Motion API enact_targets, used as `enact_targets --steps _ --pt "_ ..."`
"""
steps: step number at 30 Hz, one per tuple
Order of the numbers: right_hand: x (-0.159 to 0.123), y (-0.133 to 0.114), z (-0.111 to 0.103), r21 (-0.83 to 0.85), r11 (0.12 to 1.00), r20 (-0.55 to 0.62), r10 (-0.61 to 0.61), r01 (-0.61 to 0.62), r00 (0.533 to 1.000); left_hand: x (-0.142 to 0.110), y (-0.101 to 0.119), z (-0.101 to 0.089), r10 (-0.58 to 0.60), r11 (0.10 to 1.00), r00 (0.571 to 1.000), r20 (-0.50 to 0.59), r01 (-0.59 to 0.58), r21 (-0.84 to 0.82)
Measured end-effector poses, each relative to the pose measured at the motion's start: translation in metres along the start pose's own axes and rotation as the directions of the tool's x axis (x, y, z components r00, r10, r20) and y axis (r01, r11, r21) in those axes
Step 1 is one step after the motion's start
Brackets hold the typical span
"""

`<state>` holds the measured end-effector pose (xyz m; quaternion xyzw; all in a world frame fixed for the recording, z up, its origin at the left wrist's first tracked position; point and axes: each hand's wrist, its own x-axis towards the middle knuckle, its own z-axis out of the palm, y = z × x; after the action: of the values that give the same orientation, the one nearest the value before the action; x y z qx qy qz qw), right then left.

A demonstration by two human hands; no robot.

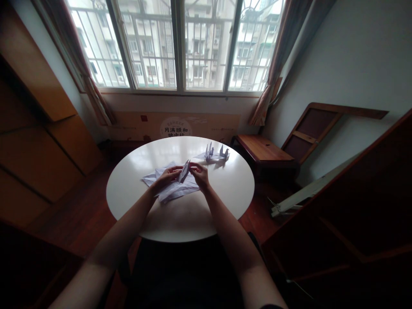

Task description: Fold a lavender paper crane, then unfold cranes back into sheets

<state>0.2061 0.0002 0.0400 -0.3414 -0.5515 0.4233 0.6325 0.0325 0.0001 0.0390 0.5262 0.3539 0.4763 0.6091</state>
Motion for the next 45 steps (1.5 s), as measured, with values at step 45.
enact_targets --steps 45 --pt "-0.015 -0.009 0.000 -0.135 0.955 0.574 0.291 -0.263 0.765 0.007 0.002 -0.002 0.222 0.941 0.728 -0.648 -0.335 -0.054"
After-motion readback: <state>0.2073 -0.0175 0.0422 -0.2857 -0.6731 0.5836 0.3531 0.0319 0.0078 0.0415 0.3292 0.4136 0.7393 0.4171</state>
